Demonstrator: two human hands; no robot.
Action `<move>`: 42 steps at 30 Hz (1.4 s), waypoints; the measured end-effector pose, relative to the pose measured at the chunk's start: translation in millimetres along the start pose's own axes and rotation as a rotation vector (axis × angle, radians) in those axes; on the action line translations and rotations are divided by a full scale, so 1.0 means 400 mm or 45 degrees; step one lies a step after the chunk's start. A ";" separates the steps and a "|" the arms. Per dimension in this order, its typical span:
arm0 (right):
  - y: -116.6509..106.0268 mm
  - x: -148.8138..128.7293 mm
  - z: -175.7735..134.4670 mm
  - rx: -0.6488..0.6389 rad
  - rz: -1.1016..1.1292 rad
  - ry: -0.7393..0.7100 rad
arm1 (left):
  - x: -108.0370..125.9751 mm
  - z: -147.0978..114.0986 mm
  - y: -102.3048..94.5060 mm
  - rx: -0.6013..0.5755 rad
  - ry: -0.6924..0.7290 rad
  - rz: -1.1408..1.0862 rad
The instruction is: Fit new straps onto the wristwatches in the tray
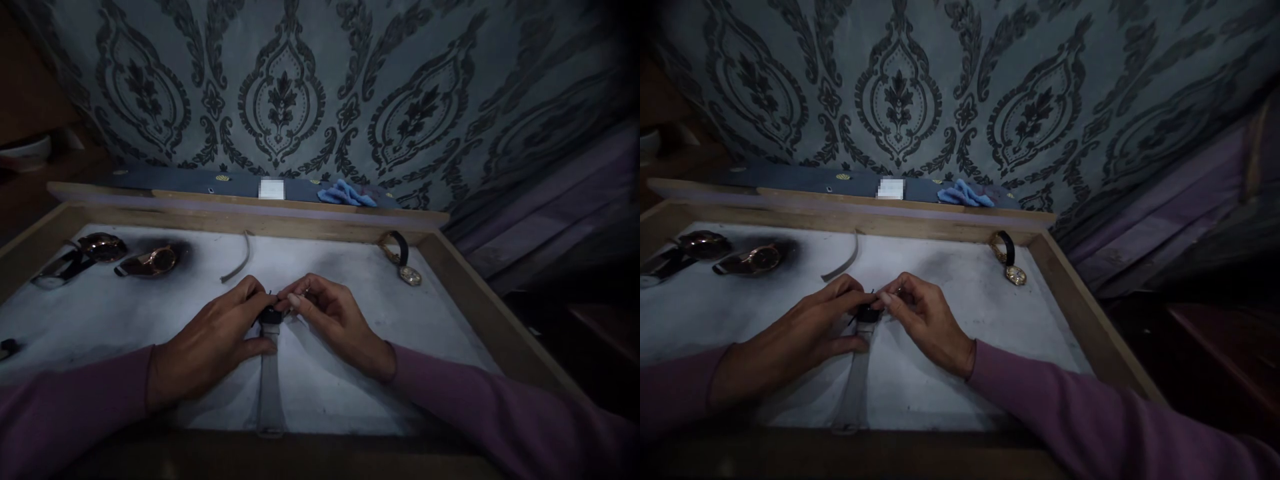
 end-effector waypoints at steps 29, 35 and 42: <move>0.006 0.021 0.000 -0.003 -0.121 0.032 | -0.017 0.014 -0.004 0.071 0.189 0.091; 0.009 0.011 -0.003 -0.007 -0.214 -0.026 | -0.010 0.016 -0.009 0.066 0.171 0.104; 0.009 0.009 -0.005 -0.033 -0.231 -0.053 | -0.012 0.016 -0.009 0.076 0.185 0.111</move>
Point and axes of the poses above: each hand's wrist, its own z-axis towards the middle knuckle, its own y-axis out of the palm, x = y × z, the point moved 2 cm from there along z, towards the middle knuckle, and after that the axes turned 5 degrees about x, right-handed, at the moved point
